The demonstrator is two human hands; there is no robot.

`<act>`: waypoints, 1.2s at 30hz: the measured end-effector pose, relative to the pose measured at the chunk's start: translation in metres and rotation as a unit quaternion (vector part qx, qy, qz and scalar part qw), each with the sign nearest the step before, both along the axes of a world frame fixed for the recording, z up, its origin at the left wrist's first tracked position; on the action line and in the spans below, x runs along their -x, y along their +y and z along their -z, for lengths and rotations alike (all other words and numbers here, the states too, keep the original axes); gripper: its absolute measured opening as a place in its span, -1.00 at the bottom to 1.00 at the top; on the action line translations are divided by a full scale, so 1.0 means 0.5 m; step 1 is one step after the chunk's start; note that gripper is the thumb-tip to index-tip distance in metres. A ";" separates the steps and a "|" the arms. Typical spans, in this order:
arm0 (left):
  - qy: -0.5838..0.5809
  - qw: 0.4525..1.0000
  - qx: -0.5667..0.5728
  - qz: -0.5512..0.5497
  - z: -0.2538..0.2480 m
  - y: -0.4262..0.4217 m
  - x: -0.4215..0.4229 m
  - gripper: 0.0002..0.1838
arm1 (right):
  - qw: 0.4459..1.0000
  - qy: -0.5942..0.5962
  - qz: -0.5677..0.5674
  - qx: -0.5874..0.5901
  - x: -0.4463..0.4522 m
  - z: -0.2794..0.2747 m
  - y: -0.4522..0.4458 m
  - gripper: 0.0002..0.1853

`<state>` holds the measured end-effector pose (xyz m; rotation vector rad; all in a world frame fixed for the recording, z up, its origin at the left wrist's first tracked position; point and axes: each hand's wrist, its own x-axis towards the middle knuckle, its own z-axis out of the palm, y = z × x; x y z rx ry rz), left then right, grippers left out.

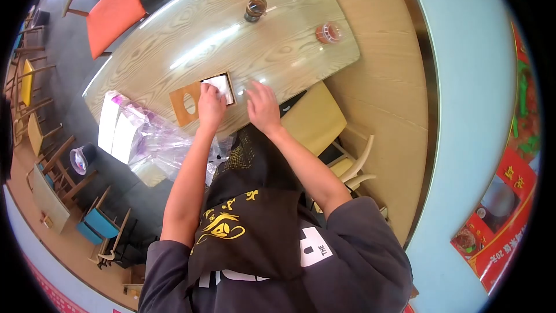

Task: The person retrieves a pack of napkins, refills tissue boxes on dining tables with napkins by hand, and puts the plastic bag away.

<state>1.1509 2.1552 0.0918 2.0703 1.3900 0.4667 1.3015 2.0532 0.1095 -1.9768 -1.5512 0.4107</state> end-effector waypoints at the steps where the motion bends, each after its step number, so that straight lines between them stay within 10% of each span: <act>1: -0.024 0.999 0.033 -0.006 0.014 0.003 0.007 -0.86 | 1.000 0.001 0.003 0.001 -0.002 0.000 0.001 -0.69; 24: -0.099 0.992 0.062 -0.055 0.039 0.008 0.022 -0.94 | 0.946 0.286 0.144 0.055 0.051 0.039 0.096 -0.81; 31: -0.139 0.983 0.095 -0.076 0.029 0.005 0.035 -0.90 | 0.958 0.187 0.107 0.190 0.073 0.021 0.154 -0.84; 33: -0.078 0.981 -0.142 -0.111 -0.055 0.011 0.061 -0.75 | 0.983 0.059 0.087 0.152 0.085 0.017 0.154 -0.86; 36: 0.005 0.952 -0.210 -0.223 -0.112 0.016 0.136 -0.68 | 0.992 0.039 0.082 0.083 0.095 0.003 0.146 -0.90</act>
